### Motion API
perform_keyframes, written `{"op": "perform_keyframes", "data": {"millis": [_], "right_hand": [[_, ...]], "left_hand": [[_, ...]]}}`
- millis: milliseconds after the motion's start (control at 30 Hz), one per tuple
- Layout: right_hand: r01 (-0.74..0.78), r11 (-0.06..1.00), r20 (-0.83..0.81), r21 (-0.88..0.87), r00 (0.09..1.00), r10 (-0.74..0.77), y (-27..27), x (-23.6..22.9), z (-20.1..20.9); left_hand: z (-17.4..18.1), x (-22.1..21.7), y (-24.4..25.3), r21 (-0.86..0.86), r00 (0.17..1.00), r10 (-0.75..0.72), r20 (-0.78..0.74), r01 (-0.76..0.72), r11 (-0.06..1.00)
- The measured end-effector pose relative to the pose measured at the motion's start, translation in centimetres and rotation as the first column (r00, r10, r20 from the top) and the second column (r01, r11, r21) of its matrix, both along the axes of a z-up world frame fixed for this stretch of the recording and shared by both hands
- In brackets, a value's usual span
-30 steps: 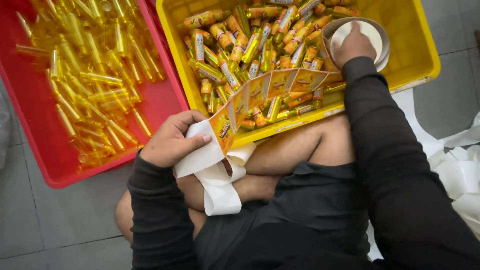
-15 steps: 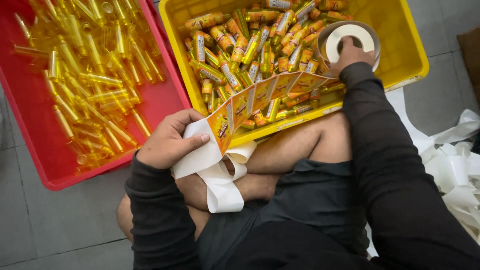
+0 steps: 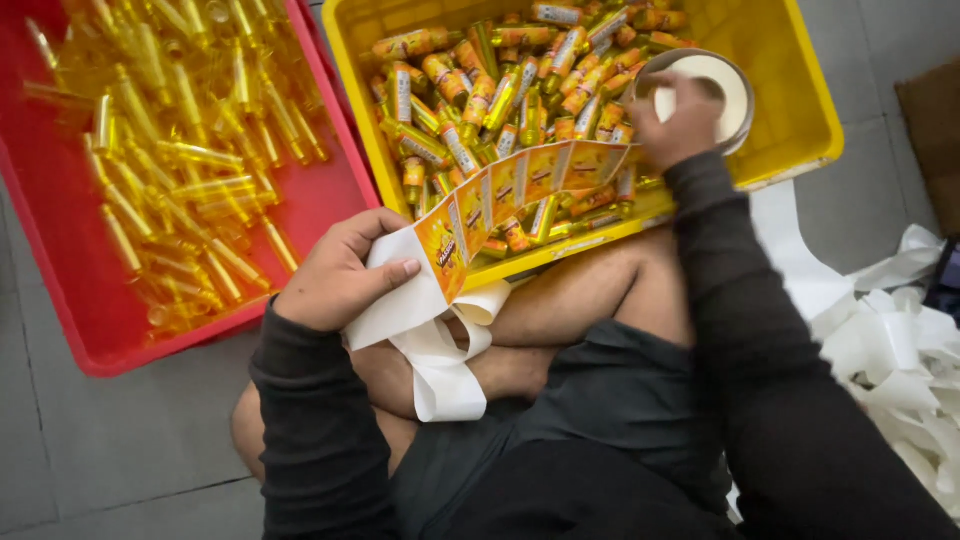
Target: Manually peeling adhesive labels from a roll and applying them to small yellow plastic tubes.
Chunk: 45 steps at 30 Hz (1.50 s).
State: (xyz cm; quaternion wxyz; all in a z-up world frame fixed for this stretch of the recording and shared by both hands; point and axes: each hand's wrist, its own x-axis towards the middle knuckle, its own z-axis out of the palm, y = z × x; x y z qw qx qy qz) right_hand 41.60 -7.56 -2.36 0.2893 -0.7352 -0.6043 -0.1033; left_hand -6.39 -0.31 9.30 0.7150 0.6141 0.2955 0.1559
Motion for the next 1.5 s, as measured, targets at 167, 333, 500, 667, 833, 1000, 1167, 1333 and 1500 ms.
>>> {"op": "perform_keyframes", "data": {"millis": [167,333,500,667,833,1000,1167,1333,1500], "right_hand": [[-0.513,0.853,-0.401,0.098,0.764,0.506,-2.0,-16.2,8.3],[-0.561,0.824,-0.272,0.084,0.782,0.56,-4.2,-22.7,11.8],[-0.55,0.833,-0.239,0.058,0.803,0.547,-5.3,-25.5,16.1],[-0.553,0.83,-0.254,0.071,0.795,0.551,-6.2,-27.6,17.2],[-0.554,0.829,-0.26,0.073,0.792,0.552,-6.1,-28.2,17.1],[-0.38,0.919,-0.2,0.109,0.897,0.395,-4.5,-24.0,13.2],[-0.263,0.964,0.068,0.027,0.963,0.26,-2.3,-17.1,13.5],[-0.19,0.98,0.142,-0.056,0.97,0.196,-2.3,-12.9,12.2],[0.011,0.999,0.457,-0.04,0.889,0.009,-2.6,-13.5,12.7]], "left_hand": [[-1.3,-1.3,0.0,0.094,0.997,-0.049,0.059,0.043,0.995],[-1.5,-8.1,0.3,0.214,0.957,0.032,0.289,-0.097,0.972],[3.5,-7.1,-1.6,-0.295,0.277,0.242,0.93,0.168,0.94],[0.5,-10.4,-0.4,-0.238,0.194,0.238,0.952,-0.022,0.971],[-0.9,-12.6,0.5,-0.088,0.36,0.046,0.932,0.099,0.991],[0.7,-14.2,1.6,-0.032,0.927,0.12,0.355,-0.117,0.993],[-3.5,-8.6,1.8,0.225,0.99,0.132,0.042,-0.138,0.965],[-0.9,-3.3,1.0,0.162,0.986,0.028,-0.164,-0.001,0.987],[-1.4,-1.8,0.4,0.267,0.97,0.041,-0.239,0.025,0.963]]}}
